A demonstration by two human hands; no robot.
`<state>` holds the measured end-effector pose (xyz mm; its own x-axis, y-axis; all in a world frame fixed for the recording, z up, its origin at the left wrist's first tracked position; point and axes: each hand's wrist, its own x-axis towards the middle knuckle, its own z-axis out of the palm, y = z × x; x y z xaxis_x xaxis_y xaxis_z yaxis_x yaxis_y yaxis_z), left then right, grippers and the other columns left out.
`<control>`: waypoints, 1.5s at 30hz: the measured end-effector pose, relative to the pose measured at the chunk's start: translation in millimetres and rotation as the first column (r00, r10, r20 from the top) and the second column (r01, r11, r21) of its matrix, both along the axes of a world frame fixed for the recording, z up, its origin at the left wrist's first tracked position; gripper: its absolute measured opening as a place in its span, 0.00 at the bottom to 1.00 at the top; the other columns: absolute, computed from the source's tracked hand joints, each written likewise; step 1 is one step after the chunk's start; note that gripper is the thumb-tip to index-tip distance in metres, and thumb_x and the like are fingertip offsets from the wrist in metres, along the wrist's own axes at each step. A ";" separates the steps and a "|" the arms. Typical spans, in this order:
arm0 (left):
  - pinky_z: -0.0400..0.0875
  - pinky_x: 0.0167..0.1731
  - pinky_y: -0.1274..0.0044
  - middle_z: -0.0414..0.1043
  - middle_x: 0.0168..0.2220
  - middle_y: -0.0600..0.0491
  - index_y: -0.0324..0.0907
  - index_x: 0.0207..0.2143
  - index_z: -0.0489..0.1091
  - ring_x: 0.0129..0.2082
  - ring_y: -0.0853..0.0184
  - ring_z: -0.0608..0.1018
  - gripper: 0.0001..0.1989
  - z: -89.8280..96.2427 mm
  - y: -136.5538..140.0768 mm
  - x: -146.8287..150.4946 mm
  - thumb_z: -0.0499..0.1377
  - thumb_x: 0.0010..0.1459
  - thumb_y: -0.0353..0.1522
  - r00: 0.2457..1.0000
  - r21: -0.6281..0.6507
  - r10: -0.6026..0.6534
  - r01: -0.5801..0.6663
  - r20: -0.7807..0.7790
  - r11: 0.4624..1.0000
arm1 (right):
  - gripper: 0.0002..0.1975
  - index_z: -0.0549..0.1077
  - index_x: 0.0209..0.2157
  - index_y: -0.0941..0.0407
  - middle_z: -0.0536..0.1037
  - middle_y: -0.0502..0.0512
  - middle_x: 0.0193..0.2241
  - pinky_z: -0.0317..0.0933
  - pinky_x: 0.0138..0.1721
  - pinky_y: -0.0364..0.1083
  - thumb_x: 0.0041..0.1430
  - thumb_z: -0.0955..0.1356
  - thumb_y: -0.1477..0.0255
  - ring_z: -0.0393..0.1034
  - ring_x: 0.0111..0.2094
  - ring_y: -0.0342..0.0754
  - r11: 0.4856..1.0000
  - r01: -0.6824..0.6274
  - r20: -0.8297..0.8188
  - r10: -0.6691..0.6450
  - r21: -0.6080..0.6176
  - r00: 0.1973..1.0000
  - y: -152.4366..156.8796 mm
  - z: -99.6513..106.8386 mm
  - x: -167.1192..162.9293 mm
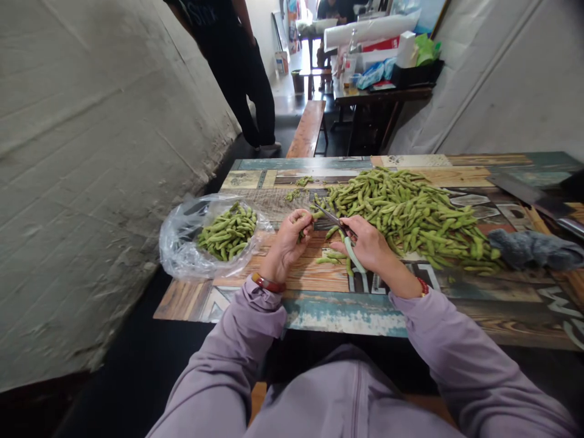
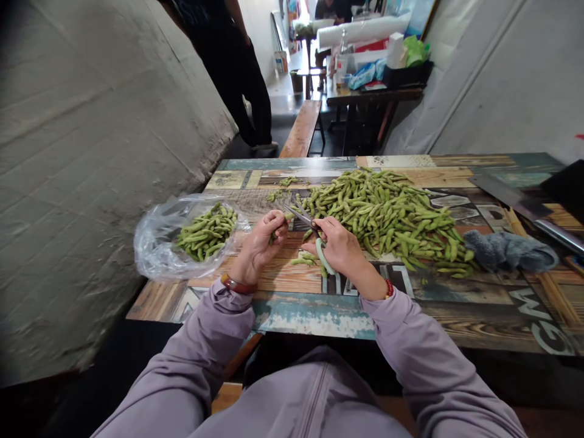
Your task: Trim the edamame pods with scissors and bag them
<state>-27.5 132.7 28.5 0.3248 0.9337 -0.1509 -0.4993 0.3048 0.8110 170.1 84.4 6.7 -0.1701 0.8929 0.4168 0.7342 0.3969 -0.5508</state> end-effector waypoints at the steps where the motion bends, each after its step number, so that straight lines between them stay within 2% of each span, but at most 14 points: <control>1: 0.55 0.16 0.88 0.64 0.23 0.60 0.38 0.27 0.64 0.18 0.82 0.62 0.19 0.3 -1.6 1.7 0.73 0.43 0.33 1.000 -0.004 -0.010 0.010 -0.005 1.000 | 0.23 0.72 0.50 0.57 0.76 0.60 0.41 0.70 0.41 0.51 0.54 0.75 0.64 0.74 0.39 0.54 1.000 -0.002 -0.003 0.002 0.002 1.000 0.0 -0.1 -0.2; 9: 0.51 0.15 0.88 0.70 0.26 0.57 0.39 0.28 0.65 0.17 0.81 0.62 0.21 -1.5 -7.7 9.4 0.75 0.40 0.34 0.995 -0.053 -0.098 0.097 -0.004 0.994 | 0.21 0.72 0.50 0.57 0.76 0.62 0.43 0.70 0.43 0.52 0.58 0.72 0.61 0.74 0.42 0.55 0.999 0.003 -0.039 -0.001 0.047 0.999 0.2 -1.3 -0.8; 14: 0.50 0.14 0.87 0.67 0.23 0.58 0.39 0.27 0.65 0.17 0.81 0.61 0.20 -2.3 -7.7 9.4 0.74 0.42 0.34 0.992 -0.025 -0.122 0.122 -0.020 0.992 | 0.19 0.72 0.48 0.58 0.77 0.61 0.39 0.69 0.43 0.52 0.62 0.69 0.59 0.74 0.40 0.56 0.996 -0.025 -0.049 0.030 0.091 0.998 2.3 -2.9 0.3; 18: 0.51 0.15 0.87 0.66 0.24 0.58 0.39 0.27 0.64 0.17 0.81 0.61 0.20 1.5 -6.6 6.2 0.74 0.42 0.35 0.995 -0.037 -0.091 0.089 -0.050 0.995 | 0.17 0.72 0.46 0.57 0.77 0.62 0.39 0.69 0.43 0.52 0.63 0.68 0.59 0.75 0.41 0.56 0.991 -0.049 -0.043 0.055 0.125 0.998 3.1 -3.7 0.2; 23: 0.51 0.15 0.88 0.66 0.23 0.59 0.39 0.28 0.64 0.17 0.81 0.61 0.21 7.5 -5.8 3.7 0.74 0.42 0.35 0.996 -0.029 -0.057 0.055 -0.061 0.998 | 0.16 0.73 0.45 0.56 0.77 0.62 0.39 0.69 0.42 0.52 0.62 0.69 0.60 0.75 0.41 0.56 0.993 -0.058 -0.022 0.061 0.104 0.998 2.0 -3.8 -0.5; 32: 0.54 0.17 0.88 0.66 0.23 0.59 0.39 0.28 0.62 0.18 0.82 0.62 0.20 3.8 -3.4 1.1 0.72 0.46 0.37 0.997 0.023 -0.048 0.049 -0.065 0.999 | 0.15 0.73 0.46 0.57 0.77 0.61 0.39 0.69 0.42 0.51 0.61 0.70 0.63 0.75 0.41 0.56 0.995 -0.059 0.029 0.057 0.084 0.998 1.1 -4.0 -0.7; 39: 0.54 0.17 0.87 0.62 0.21 0.61 0.40 0.27 0.61 0.17 0.81 0.61 0.21 2.6 1.6 -2.4 0.71 0.46 0.39 0.995 0.058 0.017 -0.011 -0.098 0.998 | 0.15 0.75 0.46 0.55 0.79 0.61 0.40 0.70 0.44 0.51 0.59 0.72 0.65 0.76 0.43 0.56 0.994 -0.086 0.012 0.085 0.068 0.996 1.1 -4.7 -1.4; 45: 0.55 0.17 0.85 0.68 0.27 0.57 0.40 0.29 0.65 0.20 0.78 0.66 0.14 2.7 2.2 -3.1 0.67 0.50 0.38 0.993 -0.033 0.083 -0.086 -0.078 0.996 | 0.15 0.76 0.44 0.55 0.80 0.59 0.36 0.70 0.42 0.51 0.60 0.70 0.60 0.76 0.39 0.55 0.994 0.002 -0.055 0.004 0.111 0.998 5.1 -6.9 2.0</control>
<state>-30.5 134.8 31.2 0.2315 0.9506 -0.2067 -0.4611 0.2943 0.8371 172.1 89.6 -0.1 -0.1449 0.8405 0.5221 0.7034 0.4586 -0.5431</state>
